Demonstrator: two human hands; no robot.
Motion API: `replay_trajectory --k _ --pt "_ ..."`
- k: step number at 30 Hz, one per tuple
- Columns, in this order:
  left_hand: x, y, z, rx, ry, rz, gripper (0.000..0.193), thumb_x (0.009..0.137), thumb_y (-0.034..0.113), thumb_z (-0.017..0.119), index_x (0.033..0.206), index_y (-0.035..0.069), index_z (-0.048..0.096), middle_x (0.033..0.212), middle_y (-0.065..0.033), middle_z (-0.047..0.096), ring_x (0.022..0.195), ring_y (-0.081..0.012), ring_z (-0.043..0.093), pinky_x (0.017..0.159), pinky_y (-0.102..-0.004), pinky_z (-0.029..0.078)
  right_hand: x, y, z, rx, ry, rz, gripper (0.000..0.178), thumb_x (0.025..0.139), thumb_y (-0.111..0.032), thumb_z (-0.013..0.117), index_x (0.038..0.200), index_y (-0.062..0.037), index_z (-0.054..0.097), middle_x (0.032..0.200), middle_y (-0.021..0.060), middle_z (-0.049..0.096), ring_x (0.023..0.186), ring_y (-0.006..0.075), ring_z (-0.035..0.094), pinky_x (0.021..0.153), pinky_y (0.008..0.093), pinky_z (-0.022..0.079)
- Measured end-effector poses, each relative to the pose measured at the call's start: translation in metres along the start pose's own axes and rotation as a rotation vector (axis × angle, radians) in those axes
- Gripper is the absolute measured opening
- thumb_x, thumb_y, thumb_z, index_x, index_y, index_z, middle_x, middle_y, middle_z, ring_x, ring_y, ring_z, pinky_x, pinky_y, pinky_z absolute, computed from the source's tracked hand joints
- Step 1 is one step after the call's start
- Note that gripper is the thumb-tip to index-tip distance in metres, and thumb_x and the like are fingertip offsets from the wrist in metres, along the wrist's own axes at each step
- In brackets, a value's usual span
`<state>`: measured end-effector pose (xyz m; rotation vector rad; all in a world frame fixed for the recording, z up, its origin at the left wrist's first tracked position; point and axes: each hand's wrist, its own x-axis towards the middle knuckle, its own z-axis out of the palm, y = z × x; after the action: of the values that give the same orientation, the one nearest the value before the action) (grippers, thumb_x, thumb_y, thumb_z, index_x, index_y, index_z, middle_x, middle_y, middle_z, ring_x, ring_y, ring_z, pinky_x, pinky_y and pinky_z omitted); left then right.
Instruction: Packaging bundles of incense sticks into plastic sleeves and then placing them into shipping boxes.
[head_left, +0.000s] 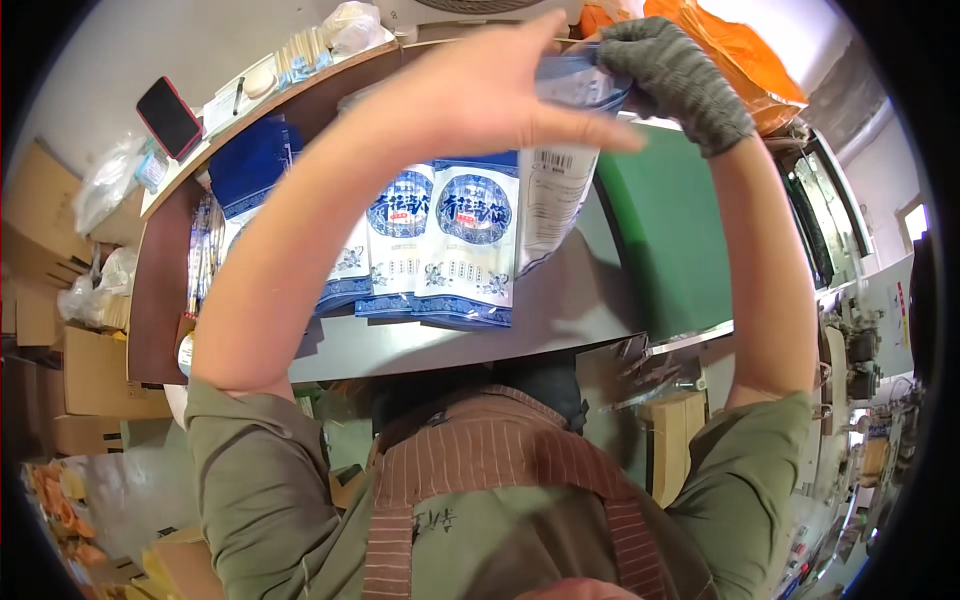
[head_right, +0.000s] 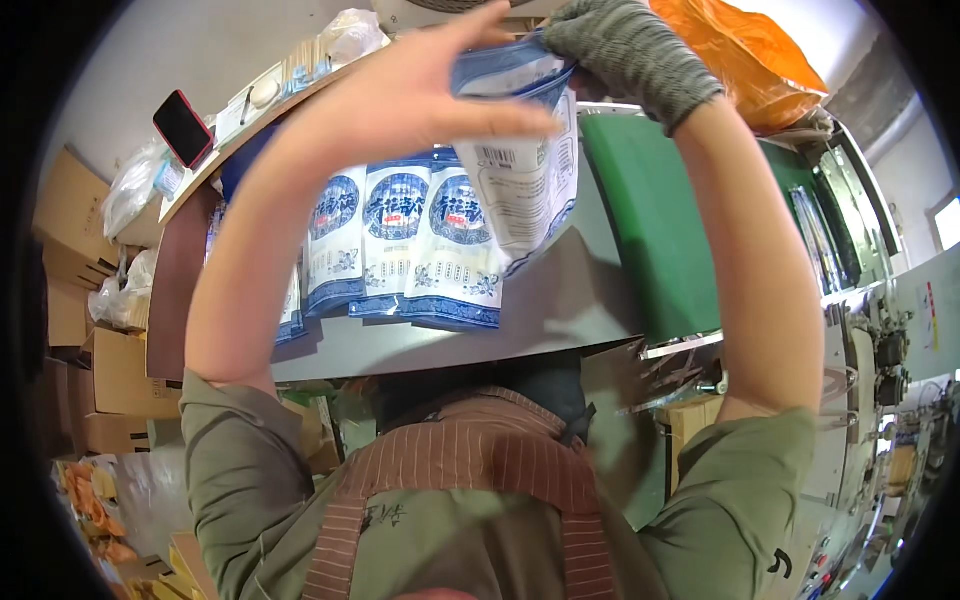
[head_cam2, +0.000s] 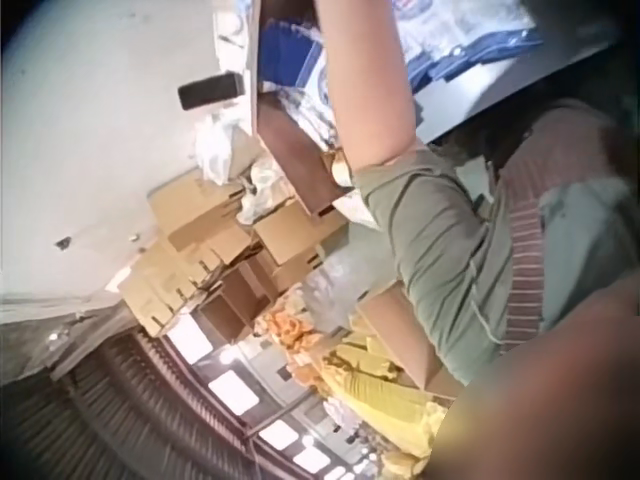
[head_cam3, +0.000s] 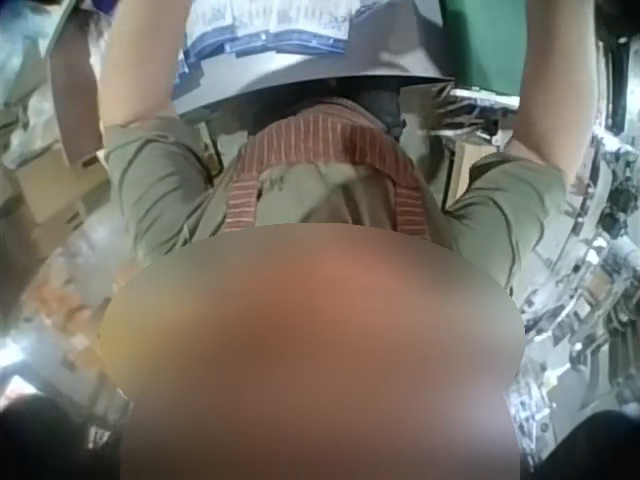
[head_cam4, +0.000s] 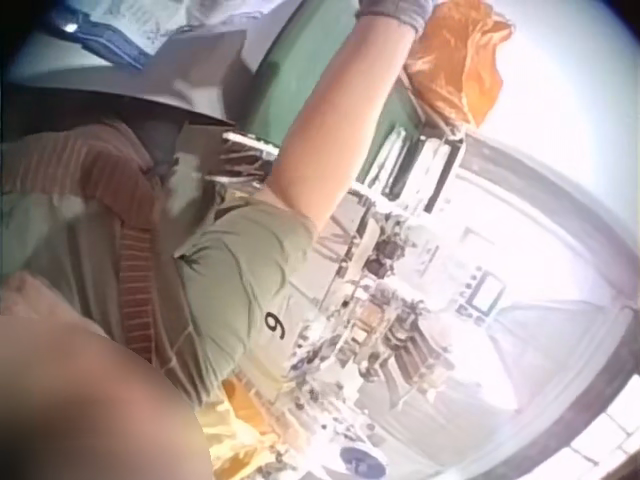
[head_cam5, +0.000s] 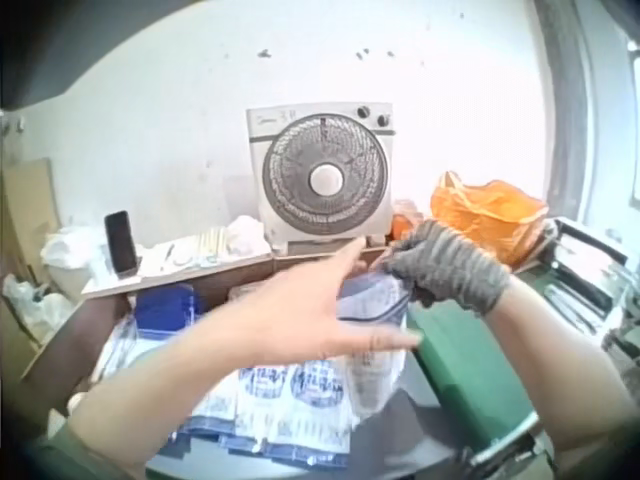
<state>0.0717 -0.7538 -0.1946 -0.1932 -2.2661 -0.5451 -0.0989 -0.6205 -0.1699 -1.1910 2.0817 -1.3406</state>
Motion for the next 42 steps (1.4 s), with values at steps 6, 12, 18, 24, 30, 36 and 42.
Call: replay_trajectory --k 6,12,18,24,30,36,42 --pt "-0.007 -0.013 -0.022 0.056 0.055 0.127 0.021 0.078 0.01 0.064 0.094 -0.003 0.061 0.077 -0.0176 0.063 0.075 -0.0275 0.063 0.067 -0.034 0.048 -0.047 -0.015 0.059 0.088 0.462 -0.352 0.026 0.087 -0.011 0.053 0.109 -0.0028 0.066 0.079 0.0045 0.065 0.06 0.0078 0.058 0.055 0.0191 0.047" --pt "-0.173 -0.021 0.024 0.341 -0.326 0.305 0.031 0.071 0.006 0.064 0.101 -0.002 0.062 0.096 -0.0101 0.06 0.084 -0.022 0.057 0.073 -0.0311 0.049 -0.145 0.145 0.173 -0.13 0.328 -0.199 0.05 0.074 0.005 0.055 0.122 -0.0097 0.059 0.101 0.0148 0.064 0.089 0.0253 0.062 0.083 0.032 0.048" --pt "-0.247 -0.038 0.046 0.349 -0.303 0.108 0.04 0.074 0.012 0.06 0.113 0.004 0.059 0.121 -0.0061 0.055 0.109 -0.0229 0.052 0.086 -0.0341 0.046 -0.172 0.174 0.191 -0.117 -0.001 -0.002 0.055 0.077 0.003 0.06 0.13 -0.0117 0.052 0.09 0.0078 0.06 0.076 0.0134 0.057 0.07 0.0289 0.048" --pt "-0.183 -0.03 0.019 0.273 -0.131 0.159 0.023 0.072 0.009 0.061 0.092 -0.001 0.061 0.102 -0.0101 0.061 0.099 -0.0264 0.058 0.082 -0.0365 0.049 -0.148 0.192 0.151 1.2 0.07 0.674 0.063 0.09 -0.042 0.055 0.141 -0.0101 0.034 0.123 0.0116 0.053 0.101 0.0223 0.056 0.086 0.0366 0.049" --pt "-0.167 0.085 0.0 0.079 -0.135 0.366 0.012 0.067 0.019 0.058 0.066 0.008 0.054 0.071 -0.0077 0.056 0.071 -0.0231 0.057 0.076 -0.0399 0.045 -0.166 0.302 0.156 1.008 -0.475 0.272 0.069 0.085 -0.053 0.052 0.134 -0.0058 0.038 0.132 0.0133 0.044 0.111 0.0285 0.051 0.094 0.0392 0.044" --pt "-0.223 0.154 -0.028 0.31 -0.298 0.213 0.015 0.075 0.025 0.06 0.075 0.011 0.065 0.072 -0.0017 0.063 0.074 -0.0214 0.065 0.077 -0.0403 0.046 -0.089 0.147 0.225 0.897 -0.907 0.452 0.064 0.082 -0.046 0.058 0.129 -0.0052 0.044 0.117 0.0132 0.053 0.1 0.0252 0.056 0.085 0.0354 0.047" --pt "-0.334 0.211 -0.15 0.226 0.767 -0.649 0.098 0.07 0.049 0.073 0.143 0.002 0.027 0.135 -0.0257 0.038 0.132 -0.0361 0.031 0.109 -0.0433 0.025 -0.156 -0.089 0.334 0.853 -0.85 0.534 0.058 0.078 -0.038 0.064 0.123 -0.0046 0.049 0.103 0.0131 0.061 0.088 0.0218 0.061 0.076 0.0317 0.051"
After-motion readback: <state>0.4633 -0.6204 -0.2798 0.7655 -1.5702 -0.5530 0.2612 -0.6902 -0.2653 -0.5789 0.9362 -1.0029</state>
